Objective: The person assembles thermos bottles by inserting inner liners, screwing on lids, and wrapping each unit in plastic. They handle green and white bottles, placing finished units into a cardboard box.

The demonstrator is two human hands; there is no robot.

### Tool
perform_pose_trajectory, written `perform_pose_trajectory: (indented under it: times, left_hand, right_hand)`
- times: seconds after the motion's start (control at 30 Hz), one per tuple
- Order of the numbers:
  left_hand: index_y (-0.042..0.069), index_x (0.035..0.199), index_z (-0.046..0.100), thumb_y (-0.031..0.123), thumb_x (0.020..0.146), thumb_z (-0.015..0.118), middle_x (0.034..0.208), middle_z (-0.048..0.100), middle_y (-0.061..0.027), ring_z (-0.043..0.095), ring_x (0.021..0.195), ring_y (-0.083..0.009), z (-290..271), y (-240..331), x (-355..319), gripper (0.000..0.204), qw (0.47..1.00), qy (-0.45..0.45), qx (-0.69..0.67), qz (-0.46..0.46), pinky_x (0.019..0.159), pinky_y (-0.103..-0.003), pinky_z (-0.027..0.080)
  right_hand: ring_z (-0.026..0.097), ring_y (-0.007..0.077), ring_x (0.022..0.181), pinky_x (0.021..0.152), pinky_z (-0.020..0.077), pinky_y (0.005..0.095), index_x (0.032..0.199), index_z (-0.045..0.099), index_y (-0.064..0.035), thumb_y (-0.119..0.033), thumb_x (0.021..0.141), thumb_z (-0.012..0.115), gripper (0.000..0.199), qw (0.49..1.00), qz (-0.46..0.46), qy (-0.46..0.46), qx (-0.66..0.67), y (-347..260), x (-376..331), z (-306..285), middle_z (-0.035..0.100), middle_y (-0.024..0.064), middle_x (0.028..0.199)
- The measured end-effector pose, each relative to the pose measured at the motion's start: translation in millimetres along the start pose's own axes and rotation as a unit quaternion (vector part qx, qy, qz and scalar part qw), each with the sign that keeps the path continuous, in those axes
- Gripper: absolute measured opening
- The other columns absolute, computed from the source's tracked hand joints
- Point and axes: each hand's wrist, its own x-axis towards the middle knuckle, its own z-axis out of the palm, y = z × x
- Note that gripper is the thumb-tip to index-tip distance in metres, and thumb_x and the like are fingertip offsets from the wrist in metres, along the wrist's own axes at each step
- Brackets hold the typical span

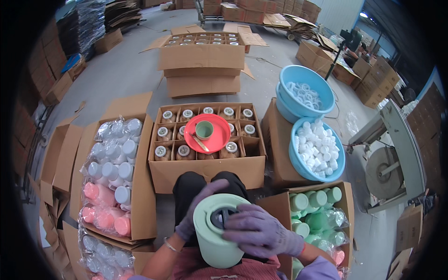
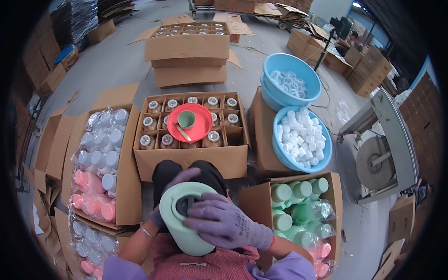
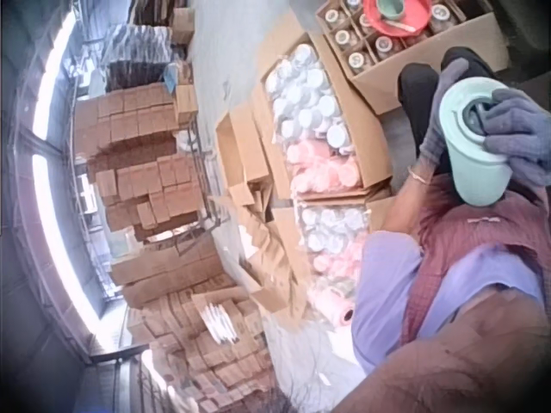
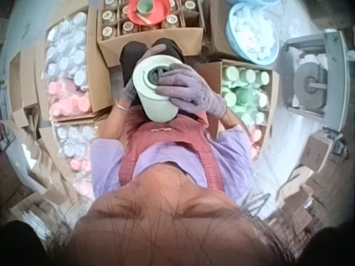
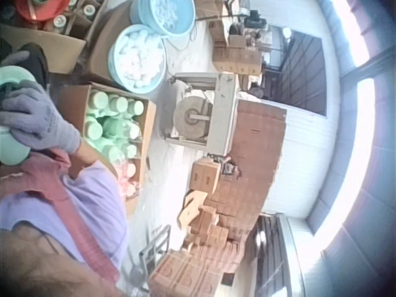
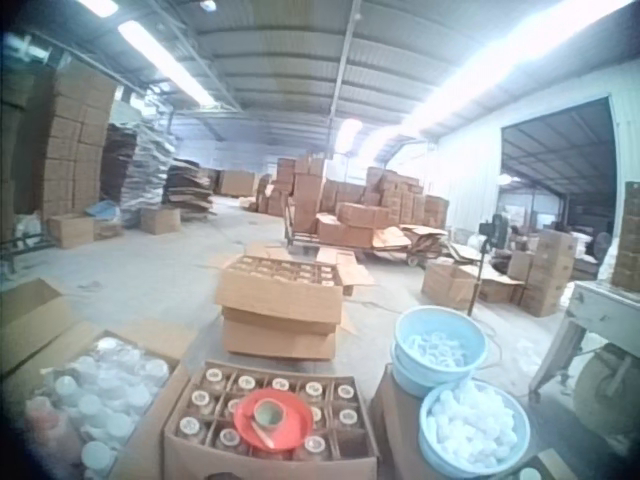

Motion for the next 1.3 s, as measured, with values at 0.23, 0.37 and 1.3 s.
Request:
perform_pose_trajectory:
  times: [0.23,0.37,1.3]
  left_hand:
    - [0.000,0.129,0.054,0.017,0.091,0.068,0.139,0.051,-0.0209,0.050,0.132,-0.0304,19.8,32.8,-52.8,0.045,0.976,-0.145,0.085,-0.140,0.110,-0.037,0.039]
    - [-0.001,0.129,0.054,0.015,0.090,0.069,0.130,0.059,-0.0144,0.058,0.119,-0.0212,49.7,5.5,-106.8,0.045,0.991,-0.012,0.097,-0.089,0.102,-0.033,0.046]
    - [0.004,0.118,0.066,0.004,0.085,0.067,0.109,0.064,-0.0146,0.063,0.097,-0.0278,16.2,91.1,-19.4,0.034,0.913,0.031,0.389,0.116,0.088,-0.037,0.050]
  right_hand:
    - [0.064,0.0302,0.081,0.073,0.0522,0.0389,0.137,0.056,-0.0091,-0.032,0.080,0.078,0.065,0.909,0.411,0.055,-0.036,-39.3,-43.6,-36.9,0.058,0.0131,0.090]
    - [0.066,0.0233,0.097,0.089,0.0507,0.0330,0.131,0.062,-0.0060,-0.032,0.093,0.062,0.047,0.824,0.558,0.026,0.096,22.6,-79.6,-32.3,0.067,0.0108,0.109]
    - [0.062,0.0082,0.099,0.088,0.0500,0.0258,0.124,0.066,0.0005,-0.019,0.096,0.057,0.035,0.850,0.432,0.165,0.251,22.7,-44.0,-3.5,0.070,0.0061,0.107]
